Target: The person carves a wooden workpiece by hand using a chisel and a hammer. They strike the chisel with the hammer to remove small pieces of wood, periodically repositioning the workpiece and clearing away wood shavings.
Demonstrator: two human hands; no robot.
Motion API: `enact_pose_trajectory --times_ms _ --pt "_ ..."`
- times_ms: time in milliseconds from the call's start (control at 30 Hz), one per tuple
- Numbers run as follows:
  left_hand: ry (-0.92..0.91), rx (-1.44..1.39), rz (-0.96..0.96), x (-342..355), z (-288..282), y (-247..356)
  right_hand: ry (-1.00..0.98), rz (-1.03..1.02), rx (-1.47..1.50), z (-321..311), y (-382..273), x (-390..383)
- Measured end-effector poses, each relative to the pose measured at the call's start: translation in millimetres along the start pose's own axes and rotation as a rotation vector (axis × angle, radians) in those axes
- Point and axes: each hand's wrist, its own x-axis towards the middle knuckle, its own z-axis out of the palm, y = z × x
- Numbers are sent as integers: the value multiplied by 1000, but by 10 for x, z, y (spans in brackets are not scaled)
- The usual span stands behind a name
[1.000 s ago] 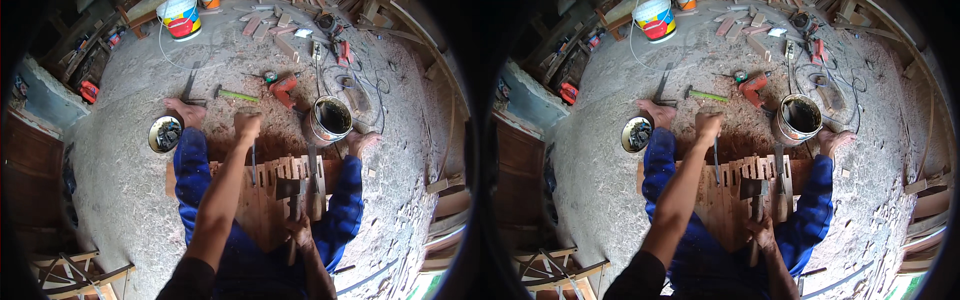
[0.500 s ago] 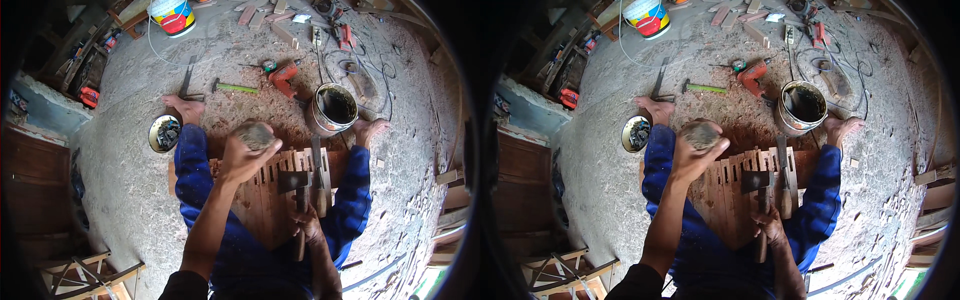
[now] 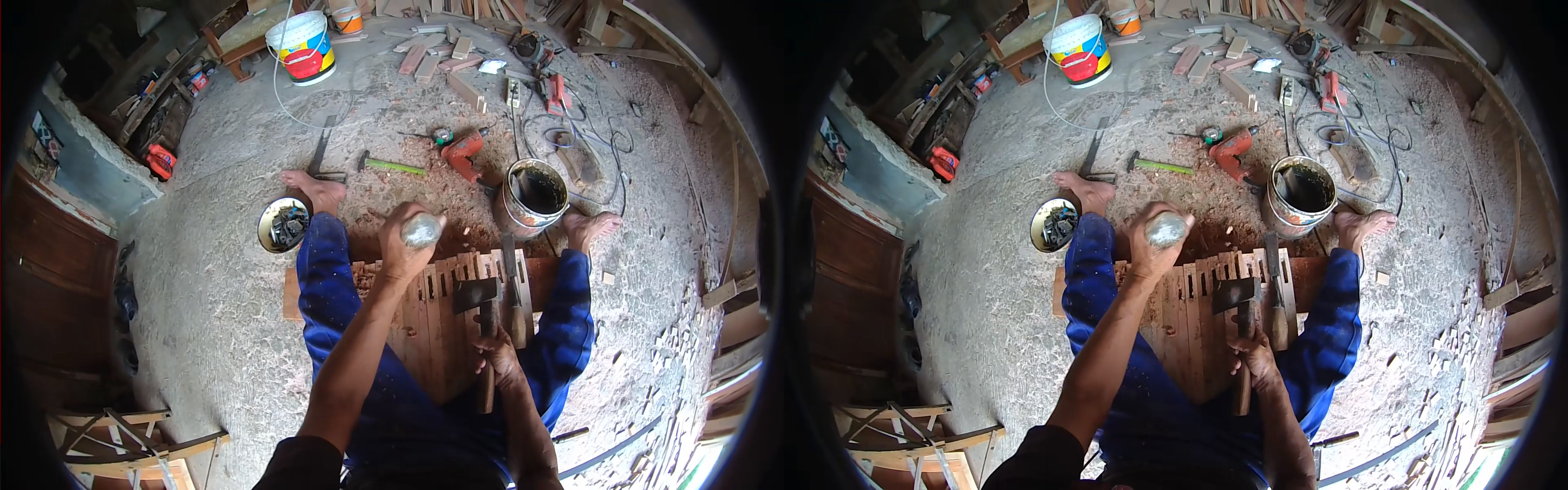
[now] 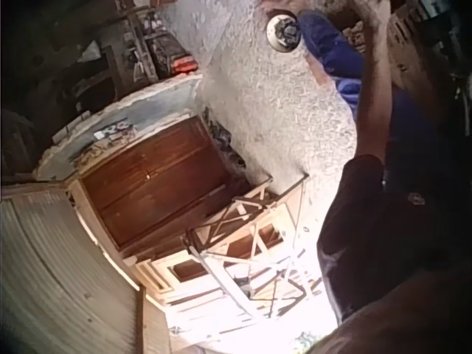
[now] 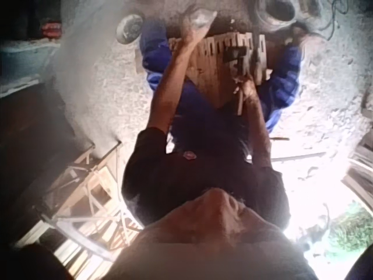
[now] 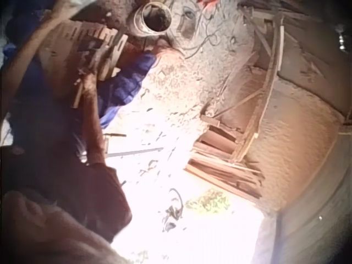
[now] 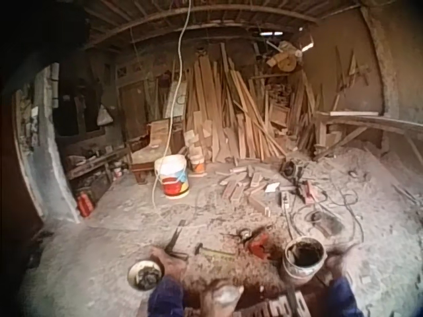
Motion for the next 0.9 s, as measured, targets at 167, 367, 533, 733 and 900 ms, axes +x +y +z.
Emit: enact_pose_trajectory --times_ms 167,367,533,733,900 --pt "-111 -279 -375 -76 -291 403 -1 -9 26 -2 55 -5" --pt "-159 -371 -445 -235 -246 471 -8 -5 -10 21 24 22" --pt "-81 -354 -401 -293 -177 340 -21 -12 19 -4 34 22" --pt "-39 -447 -471 -308 -226 306 -15 -11 1 -19 26 26" --pt "-36 -388 -450 -330 -236 242 -29 -5 27 0 27 8"
